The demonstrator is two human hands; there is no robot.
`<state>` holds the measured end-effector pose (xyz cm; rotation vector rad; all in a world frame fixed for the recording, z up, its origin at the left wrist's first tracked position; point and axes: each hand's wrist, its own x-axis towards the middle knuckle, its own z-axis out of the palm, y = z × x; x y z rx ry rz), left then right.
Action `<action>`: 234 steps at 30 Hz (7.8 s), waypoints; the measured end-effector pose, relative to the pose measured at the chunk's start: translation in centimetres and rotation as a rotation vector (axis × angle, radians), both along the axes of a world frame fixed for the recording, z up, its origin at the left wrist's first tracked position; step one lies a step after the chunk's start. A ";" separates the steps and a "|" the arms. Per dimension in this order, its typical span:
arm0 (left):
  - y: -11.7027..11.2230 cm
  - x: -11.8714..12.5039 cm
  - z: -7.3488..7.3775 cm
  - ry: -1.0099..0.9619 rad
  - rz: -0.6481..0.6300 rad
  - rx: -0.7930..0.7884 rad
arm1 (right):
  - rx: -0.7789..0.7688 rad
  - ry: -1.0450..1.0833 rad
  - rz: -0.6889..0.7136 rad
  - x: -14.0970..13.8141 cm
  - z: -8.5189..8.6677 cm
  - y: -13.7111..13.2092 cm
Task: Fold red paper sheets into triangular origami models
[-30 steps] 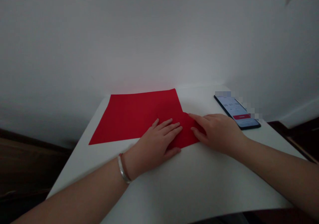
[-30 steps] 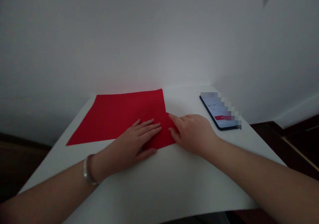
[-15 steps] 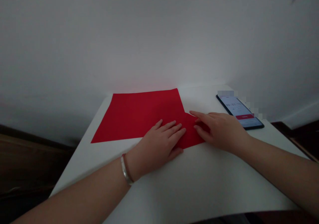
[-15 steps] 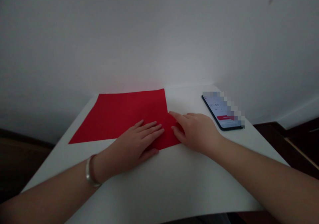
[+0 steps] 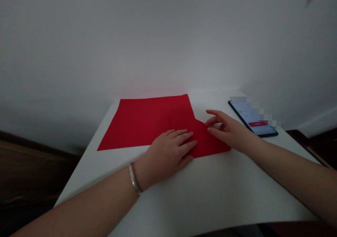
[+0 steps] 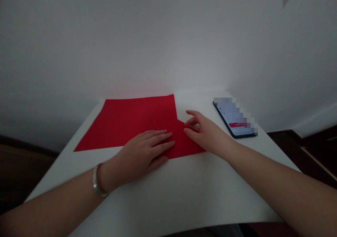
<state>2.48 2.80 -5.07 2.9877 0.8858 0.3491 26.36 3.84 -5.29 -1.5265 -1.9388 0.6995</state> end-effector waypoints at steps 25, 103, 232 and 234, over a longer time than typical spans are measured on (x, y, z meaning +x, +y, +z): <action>-0.3 -1.1 1.0 -0.120 0.050 0.119 | -0.225 0.443 -0.065 -1.0 2.0 -0.3; -0.2 -0.2 2.2 0.122 0.125 -0.102 | 0.319 -0.503 0.561 -0.4 1.1 -0.9; -4.1 2.5 1.1 0.251 0.379 -0.111 | 0.235 -0.459 0.215 -2.2 -0.5 1.1; -4.2 2.6 1.3 0.274 0.413 -0.127 | 0.238 -0.466 0.210 -2.3 -0.5 1.1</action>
